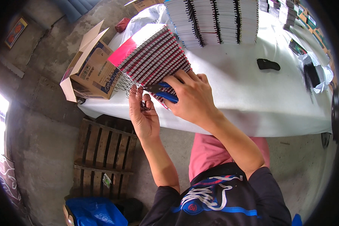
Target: The person uses pliers to trim the spiral binding edges of a stack of pink notebooks. They repeatedly reposition the stack and cut along the binding, then place the trimmed notebooks back on the table.
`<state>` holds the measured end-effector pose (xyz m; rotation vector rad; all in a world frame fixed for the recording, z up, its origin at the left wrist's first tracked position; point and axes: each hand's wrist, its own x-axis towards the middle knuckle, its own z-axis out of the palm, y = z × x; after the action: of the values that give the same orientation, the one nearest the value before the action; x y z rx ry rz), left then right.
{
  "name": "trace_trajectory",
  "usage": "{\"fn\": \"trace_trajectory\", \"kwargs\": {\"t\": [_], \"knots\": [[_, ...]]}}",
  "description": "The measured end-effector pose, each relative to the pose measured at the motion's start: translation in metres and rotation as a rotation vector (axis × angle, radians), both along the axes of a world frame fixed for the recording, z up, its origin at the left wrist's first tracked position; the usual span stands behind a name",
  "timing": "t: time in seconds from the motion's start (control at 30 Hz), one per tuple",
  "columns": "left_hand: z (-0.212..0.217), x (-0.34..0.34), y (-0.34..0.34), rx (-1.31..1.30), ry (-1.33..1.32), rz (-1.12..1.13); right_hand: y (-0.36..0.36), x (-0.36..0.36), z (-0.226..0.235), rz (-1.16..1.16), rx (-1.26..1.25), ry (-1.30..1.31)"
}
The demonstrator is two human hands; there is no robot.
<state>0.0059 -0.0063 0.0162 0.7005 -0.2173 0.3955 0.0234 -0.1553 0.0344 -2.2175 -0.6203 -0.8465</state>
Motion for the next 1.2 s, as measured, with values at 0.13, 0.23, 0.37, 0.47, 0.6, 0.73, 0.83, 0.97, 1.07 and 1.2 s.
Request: {"fn": "trace_trajectory", "kwargs": {"t": [0.13, 0.23, 0.37, 0.47, 0.6, 0.73, 0.83, 0.97, 1.07, 1.2], "knots": [[-0.002, 0.004, -0.005, 0.125, 0.037, 0.223, 0.002, -0.001, 0.003, 0.073, 0.019, 0.096], [0.001, 0.003, -0.012, 0.194, -0.013, 0.272, 0.0, 0.006, -0.006, 0.129, 0.085, 0.128], [0.005, 0.001, -0.016, 0.191, 0.047, 0.367, -0.003, 0.003, -0.003, 0.085, 0.087, 0.052], [0.006, -0.002, -0.01, 0.222, -0.003, 0.404, -0.008, -0.006, 0.011, 0.026, 0.051, 0.016], [0.011, -0.01, -0.017, 0.31, -0.015, 0.401, -0.007, -0.008, 0.015, -0.039, -0.01, -0.051], [0.009, -0.008, -0.012, 0.304, -0.046, 0.379, 0.0, -0.005, 0.012, 0.013, -0.015, 0.019], [0.009, -0.007, -0.015, 0.257, -0.056, 0.353, 0.001, -0.003, 0.012, 0.076, 0.026, 0.069], [0.011, -0.004, -0.018, 0.181, -0.052, 0.31, 0.001, 0.004, 0.006, 0.125, 0.087, 0.087], [0.0, 0.001, -0.004, -0.093, -0.093, -0.002, -0.001, 0.003, 0.007, 0.108, 0.063, 0.088], [0.0, 0.004, 0.009, -0.371, -0.103, -0.278, -0.008, -0.006, 0.019, 0.029, 0.034, -0.038]]}}
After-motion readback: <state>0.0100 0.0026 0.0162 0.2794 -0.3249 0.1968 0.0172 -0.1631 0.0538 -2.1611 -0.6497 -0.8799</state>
